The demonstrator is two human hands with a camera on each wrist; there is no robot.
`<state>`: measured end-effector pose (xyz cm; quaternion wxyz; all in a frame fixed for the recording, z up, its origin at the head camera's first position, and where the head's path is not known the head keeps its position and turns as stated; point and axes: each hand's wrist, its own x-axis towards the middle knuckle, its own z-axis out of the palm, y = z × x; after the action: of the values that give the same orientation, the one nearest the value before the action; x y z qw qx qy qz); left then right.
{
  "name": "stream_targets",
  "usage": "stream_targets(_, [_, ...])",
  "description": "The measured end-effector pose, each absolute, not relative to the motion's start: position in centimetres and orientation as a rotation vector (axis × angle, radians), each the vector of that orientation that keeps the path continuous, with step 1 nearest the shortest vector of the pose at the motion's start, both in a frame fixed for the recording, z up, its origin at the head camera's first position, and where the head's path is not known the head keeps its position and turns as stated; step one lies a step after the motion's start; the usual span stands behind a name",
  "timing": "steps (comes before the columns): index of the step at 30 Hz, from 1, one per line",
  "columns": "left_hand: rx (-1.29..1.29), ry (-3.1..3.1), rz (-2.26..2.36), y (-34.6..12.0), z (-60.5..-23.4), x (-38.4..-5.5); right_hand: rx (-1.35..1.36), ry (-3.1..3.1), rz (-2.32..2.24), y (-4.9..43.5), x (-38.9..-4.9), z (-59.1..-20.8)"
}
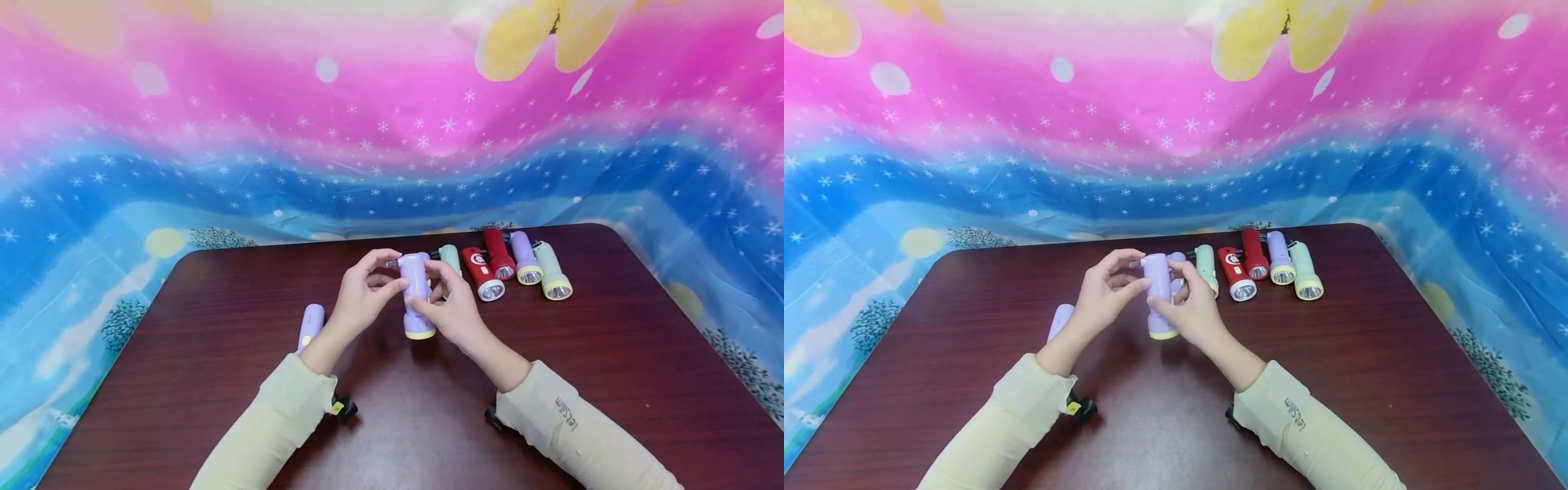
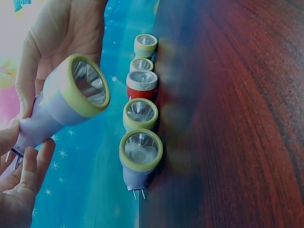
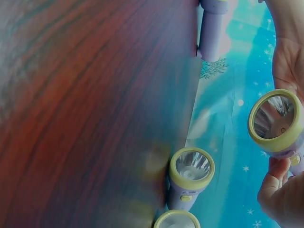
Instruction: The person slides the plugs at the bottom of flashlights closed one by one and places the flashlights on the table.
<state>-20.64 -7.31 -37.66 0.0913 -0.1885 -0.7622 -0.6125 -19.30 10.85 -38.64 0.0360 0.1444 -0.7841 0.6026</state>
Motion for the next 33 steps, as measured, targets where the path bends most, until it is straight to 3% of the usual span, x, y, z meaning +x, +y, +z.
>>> stream_targets(33, [-0.646, -2.247, -1.819, -8.3, -37.7, -20.3, 0.525, -2.356, 1.926, 10.7, -18.8, -38.6])
